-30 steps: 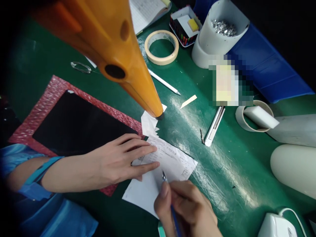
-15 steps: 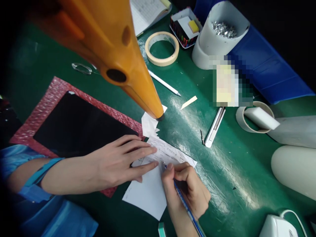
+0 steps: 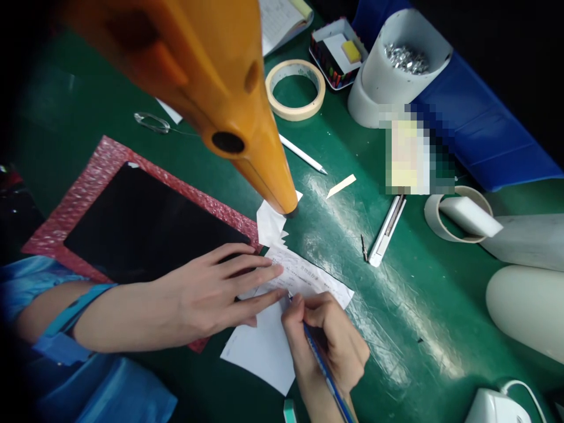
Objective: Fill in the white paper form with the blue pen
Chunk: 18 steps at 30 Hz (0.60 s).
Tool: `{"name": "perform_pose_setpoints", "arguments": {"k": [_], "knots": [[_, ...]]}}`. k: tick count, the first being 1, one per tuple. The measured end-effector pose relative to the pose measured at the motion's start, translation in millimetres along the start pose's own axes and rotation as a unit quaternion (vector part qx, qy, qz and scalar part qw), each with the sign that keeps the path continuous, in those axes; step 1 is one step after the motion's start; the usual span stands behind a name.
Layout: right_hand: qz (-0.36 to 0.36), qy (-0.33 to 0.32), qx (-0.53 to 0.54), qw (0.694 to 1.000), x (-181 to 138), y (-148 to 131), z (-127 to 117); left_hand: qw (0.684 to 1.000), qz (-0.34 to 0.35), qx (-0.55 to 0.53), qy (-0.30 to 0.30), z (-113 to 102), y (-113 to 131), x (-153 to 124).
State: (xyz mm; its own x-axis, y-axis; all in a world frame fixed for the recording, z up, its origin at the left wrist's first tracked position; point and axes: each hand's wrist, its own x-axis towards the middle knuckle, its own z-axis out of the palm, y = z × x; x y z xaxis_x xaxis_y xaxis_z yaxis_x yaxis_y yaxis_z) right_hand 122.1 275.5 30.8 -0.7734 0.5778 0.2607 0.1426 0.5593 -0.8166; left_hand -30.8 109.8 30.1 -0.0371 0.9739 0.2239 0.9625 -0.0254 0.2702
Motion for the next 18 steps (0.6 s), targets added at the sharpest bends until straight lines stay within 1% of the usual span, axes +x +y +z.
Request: {"name": "perform_pose_setpoints", "arguments": {"k": [8, 18], "knots": [[-0.028, -0.031, -0.002, 0.999, 2.2, 4.6, -1.6, 1.0, -0.003, 0.0, -0.008, -2.0, 2.0, 0.1], [-0.025, -0.025, 0.005, 0.999, 0.6, 5.7, 0.6, 1.0, -0.008, -0.015, -0.006, 0.4, 2.7, -1.5]]}}
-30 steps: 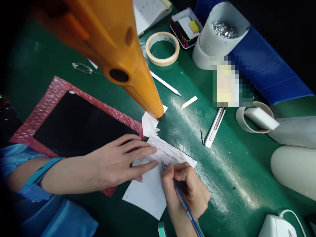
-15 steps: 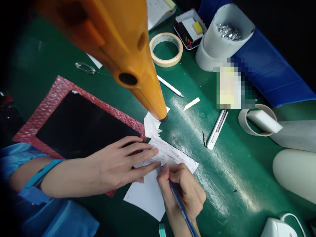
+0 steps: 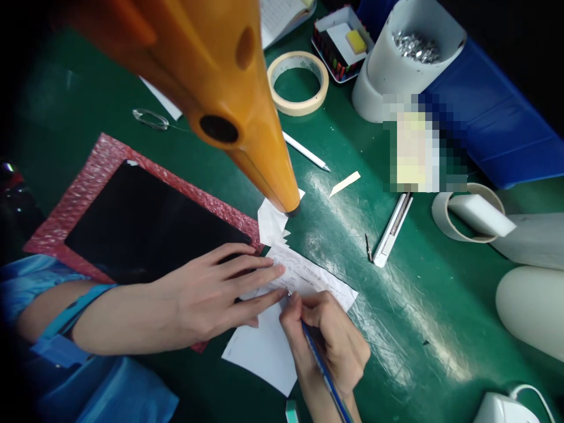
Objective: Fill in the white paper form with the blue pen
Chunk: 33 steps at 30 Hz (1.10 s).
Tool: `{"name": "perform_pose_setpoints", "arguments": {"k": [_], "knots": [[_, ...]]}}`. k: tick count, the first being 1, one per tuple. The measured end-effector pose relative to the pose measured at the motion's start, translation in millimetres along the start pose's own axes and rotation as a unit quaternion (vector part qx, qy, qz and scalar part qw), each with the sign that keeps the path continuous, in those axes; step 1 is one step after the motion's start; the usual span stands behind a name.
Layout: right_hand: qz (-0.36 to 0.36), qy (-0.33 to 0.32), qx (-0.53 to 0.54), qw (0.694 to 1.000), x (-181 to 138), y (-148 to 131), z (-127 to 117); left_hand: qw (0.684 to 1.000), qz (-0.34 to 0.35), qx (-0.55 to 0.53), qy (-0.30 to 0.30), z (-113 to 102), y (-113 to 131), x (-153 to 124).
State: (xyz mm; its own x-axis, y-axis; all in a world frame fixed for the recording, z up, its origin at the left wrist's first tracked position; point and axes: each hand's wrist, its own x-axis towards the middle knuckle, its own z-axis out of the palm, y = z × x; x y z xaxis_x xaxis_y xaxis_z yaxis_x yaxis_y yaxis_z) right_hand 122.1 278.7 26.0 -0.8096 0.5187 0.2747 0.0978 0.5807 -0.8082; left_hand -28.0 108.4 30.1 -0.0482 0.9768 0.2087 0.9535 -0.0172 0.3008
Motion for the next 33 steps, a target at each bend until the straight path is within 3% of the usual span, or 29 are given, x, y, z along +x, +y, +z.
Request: {"name": "perform_pose_setpoints", "arguments": {"k": [14, 33], "knots": [[0.002, 0.024, -0.028, 0.999, 0.3, -3.1, 2.1, 1.0, 0.002, 0.002, -0.013, -0.7, -1.8, 0.8], [-0.011, 0.008, -0.032, 0.999, 0.5, 0.0, -0.9, 1.0, 0.004, 0.002, -0.02, -0.7, -2.1, 0.3]]}}
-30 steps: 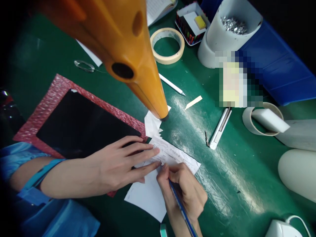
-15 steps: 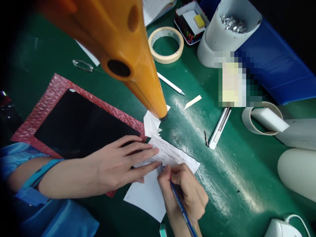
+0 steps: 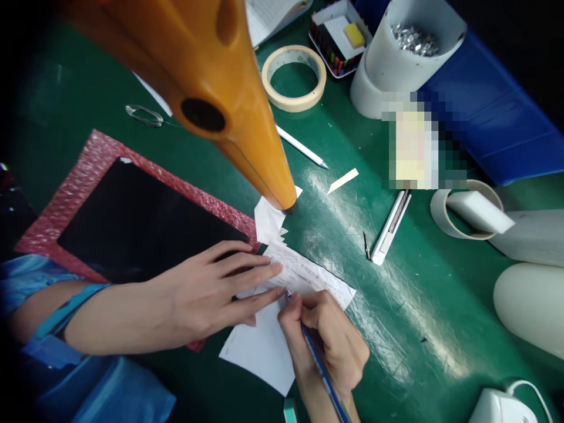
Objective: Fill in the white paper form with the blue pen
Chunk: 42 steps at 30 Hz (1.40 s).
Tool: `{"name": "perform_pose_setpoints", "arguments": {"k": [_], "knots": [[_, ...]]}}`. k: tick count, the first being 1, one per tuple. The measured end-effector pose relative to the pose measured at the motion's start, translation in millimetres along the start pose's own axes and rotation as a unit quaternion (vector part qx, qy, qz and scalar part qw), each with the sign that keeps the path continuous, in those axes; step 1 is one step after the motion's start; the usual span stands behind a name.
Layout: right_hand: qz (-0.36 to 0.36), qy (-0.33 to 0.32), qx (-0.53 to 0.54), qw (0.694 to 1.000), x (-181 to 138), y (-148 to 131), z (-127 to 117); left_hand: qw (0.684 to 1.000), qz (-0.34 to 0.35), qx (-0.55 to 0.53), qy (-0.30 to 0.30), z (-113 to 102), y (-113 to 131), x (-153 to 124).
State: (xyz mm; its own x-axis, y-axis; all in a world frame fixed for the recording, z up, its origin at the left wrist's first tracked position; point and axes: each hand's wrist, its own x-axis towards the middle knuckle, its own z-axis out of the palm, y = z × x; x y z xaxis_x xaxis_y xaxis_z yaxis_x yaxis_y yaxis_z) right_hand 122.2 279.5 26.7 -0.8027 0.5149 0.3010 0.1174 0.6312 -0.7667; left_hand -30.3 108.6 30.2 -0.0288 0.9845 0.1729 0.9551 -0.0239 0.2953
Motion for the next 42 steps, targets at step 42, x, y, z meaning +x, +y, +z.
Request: {"name": "perform_pose_setpoints", "arguments": {"k": [42], "knots": [[0.01, 0.011, -0.003, 1.0, -2.6, -0.3, 2.0, 1.0, 0.001, -0.002, 0.007, 2.5, 0.9, -1.5]]}}
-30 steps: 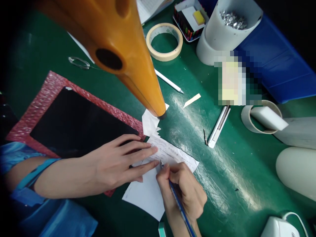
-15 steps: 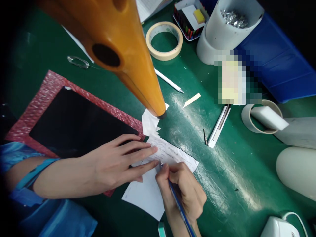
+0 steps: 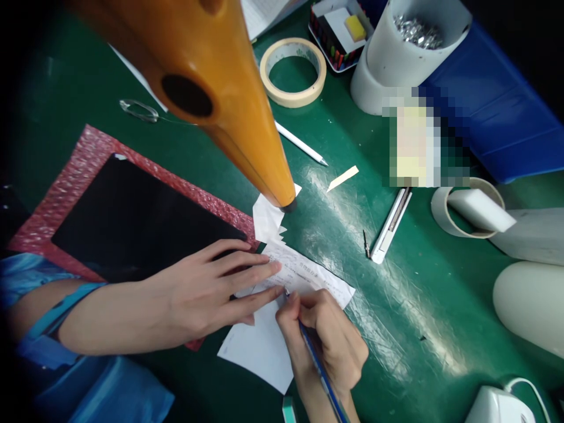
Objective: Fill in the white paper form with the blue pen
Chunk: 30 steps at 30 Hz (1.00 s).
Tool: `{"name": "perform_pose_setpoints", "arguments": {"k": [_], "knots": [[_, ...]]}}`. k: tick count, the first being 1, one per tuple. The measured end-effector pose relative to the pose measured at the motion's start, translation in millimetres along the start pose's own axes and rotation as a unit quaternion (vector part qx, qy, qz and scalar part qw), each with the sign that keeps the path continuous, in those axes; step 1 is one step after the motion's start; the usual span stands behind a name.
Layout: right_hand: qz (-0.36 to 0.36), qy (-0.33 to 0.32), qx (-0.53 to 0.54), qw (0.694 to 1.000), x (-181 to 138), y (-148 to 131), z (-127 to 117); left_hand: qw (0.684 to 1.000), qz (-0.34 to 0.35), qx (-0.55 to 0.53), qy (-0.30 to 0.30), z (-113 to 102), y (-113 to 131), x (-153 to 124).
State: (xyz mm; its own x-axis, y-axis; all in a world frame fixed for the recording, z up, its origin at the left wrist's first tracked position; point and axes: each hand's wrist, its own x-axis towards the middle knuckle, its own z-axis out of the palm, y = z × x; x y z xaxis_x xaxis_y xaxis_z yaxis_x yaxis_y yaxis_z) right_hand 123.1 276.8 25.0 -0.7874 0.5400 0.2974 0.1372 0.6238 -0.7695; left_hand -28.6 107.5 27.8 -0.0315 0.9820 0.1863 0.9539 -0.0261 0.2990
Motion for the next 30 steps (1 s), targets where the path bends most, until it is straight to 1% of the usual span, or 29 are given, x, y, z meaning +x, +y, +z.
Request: {"name": "perform_pose_setpoints", "arguments": {"k": [4, 8, 20, 30], "knots": [[0.006, 0.006, 0.001, 1.0, 0.6, -1.7, 0.1, 1.0, -0.001, 0.002, 0.003, -1.1, -0.1, -0.4], [0.008, 0.016, 0.002, 1.0, 2.1, -2.2, 0.1, 1.0, 0.002, 0.011, -0.007, -0.7, -0.3, -0.8], [-0.011, -0.015, -0.012, 1.0, 2.7, -0.9, -3.8, 1.0, 0.0, -0.005, 0.009, 0.1, -0.4, -2.3], [0.007, 0.0, -0.01, 1.0, 2.9, -4.3, -2.4, 1.0, 0.001, 0.0, -0.001, 1.3, -1.0, -0.3]]}}
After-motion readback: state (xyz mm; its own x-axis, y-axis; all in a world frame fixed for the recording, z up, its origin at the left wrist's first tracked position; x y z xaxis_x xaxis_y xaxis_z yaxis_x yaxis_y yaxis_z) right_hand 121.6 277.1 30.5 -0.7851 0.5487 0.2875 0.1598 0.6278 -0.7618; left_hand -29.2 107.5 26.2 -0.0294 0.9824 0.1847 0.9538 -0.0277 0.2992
